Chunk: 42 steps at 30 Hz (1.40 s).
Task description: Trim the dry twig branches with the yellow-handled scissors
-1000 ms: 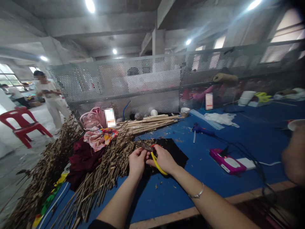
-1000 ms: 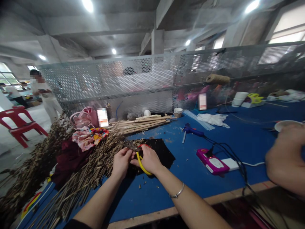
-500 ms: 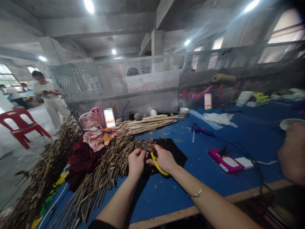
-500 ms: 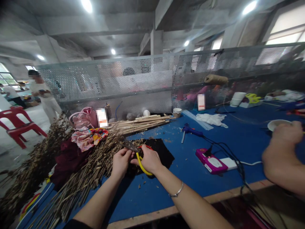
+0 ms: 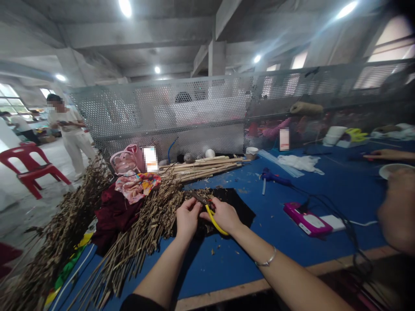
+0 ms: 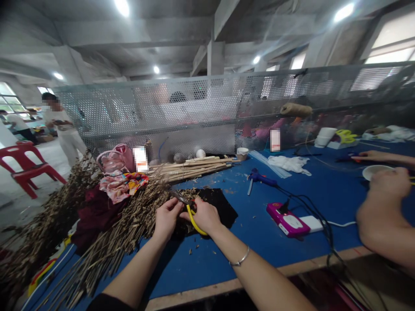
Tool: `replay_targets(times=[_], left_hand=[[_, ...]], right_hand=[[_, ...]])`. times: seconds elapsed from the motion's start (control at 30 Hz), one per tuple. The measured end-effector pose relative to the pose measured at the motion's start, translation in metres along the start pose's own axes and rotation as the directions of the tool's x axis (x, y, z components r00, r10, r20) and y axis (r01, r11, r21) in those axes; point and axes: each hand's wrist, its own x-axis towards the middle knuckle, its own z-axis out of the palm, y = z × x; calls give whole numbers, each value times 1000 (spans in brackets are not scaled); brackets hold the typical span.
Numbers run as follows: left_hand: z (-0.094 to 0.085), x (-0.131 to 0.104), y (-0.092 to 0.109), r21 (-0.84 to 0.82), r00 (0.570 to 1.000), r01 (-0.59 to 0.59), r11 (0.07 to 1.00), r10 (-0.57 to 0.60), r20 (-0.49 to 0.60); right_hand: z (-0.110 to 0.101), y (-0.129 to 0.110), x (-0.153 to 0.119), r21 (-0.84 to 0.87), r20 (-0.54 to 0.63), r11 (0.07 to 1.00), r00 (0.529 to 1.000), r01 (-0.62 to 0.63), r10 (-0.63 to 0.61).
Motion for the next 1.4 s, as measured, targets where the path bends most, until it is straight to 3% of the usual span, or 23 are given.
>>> replay_targets(times=[0.17, 0.33, 0.47, 0.7, 0.93, 1.4], left_hand=[[-1, 2, 2, -96, 999, 30, 995, -32, -15], [-1, 2, 2, -100, 1000, 18, 995, -17, 8], [-2, 1, 0, -35, 1000, 21, 999, -20, 24], [-1, -2, 0, 124, 1000, -9, 992, 11, -16], [5, -12, 6, 91, 998, -51, 995, 53, -15], [4, -10, 9, 63, 998, -14, 998, 18, -63]], right_hand=[[0, 1, 0, -28, -18, 1000, 1000, -9, 9], [0, 2, -1, 26, -39, 996, 996, 82, -81], [-2, 2, -1, 61, -39, 990, 992, 125, -123], [-6, -3, -1, -60, -110, 985, 980, 160, -166], [-5, -3, -5, 75, -30, 990, 992, 123, -121], [-2, -5, -4, 3, 13, 999, 999, 40, -40]])
